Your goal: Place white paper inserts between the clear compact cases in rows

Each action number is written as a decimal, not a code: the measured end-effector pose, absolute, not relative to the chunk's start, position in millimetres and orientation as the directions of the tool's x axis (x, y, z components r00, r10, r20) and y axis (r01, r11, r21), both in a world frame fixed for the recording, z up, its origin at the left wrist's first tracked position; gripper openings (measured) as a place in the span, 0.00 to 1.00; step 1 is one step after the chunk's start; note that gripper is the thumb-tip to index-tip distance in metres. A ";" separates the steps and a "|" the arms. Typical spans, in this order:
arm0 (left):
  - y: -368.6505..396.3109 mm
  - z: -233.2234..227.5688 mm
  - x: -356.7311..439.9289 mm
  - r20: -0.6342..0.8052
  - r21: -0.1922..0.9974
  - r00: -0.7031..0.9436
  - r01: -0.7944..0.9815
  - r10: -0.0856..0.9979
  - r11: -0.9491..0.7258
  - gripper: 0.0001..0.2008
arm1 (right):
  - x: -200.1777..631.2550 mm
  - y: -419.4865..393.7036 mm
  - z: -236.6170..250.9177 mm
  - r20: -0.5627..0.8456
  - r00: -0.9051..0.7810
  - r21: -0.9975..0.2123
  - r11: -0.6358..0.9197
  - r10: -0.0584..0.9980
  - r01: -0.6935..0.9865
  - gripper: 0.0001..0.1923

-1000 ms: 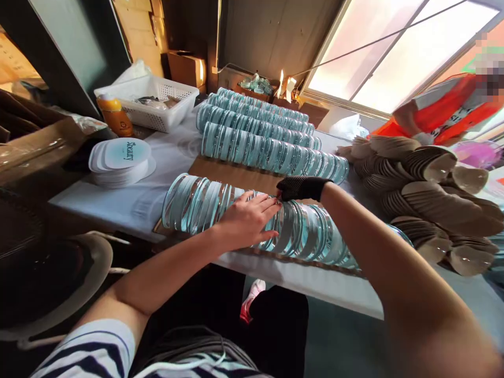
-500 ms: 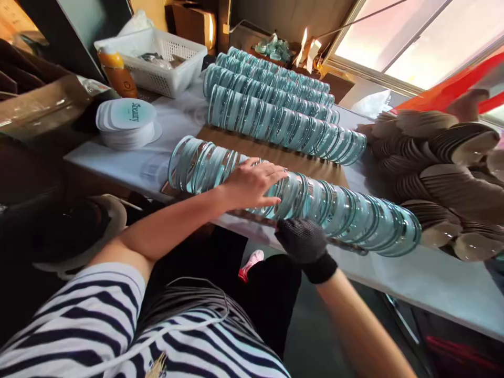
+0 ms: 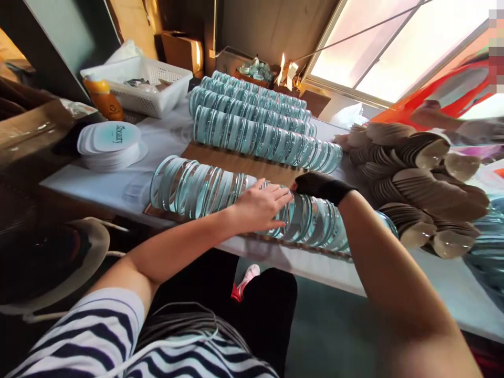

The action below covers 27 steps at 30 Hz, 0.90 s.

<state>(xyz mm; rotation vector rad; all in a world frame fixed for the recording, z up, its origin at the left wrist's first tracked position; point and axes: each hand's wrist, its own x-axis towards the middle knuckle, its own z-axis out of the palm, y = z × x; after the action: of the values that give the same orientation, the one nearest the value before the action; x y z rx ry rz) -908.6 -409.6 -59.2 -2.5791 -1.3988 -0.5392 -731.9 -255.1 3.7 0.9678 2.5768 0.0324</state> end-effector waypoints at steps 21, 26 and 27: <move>-411.3 -65.0 -905.8 0.350 0.002 0.476 0.861 0.807 -0.508 0.33 | -785.6 -254.7 2.4 -0.568 -0.645 0.352 0.859 0.512 0.372 0.14; -409.4 -66.7 -908.4 0.372 -0.008 0.478 0.859 0.796 -0.512 0.34 | -780.4 -262.1 13.3 -0.510 -0.659 0.376 0.832 0.553 0.407 0.15; -409.1 -67.1 -909.0 0.376 -0.006 0.477 0.859 0.794 -0.512 0.33 | -769.5 -269.4 14.5 -0.438 -0.673 0.375 0.802 0.596 0.465 0.16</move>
<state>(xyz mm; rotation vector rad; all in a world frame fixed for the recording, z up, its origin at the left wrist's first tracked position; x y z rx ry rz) -909.0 -409.1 -67.1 -2.5275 -1.4332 -0.4893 -769.5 -269.4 14.5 0.7844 2.4338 0.3140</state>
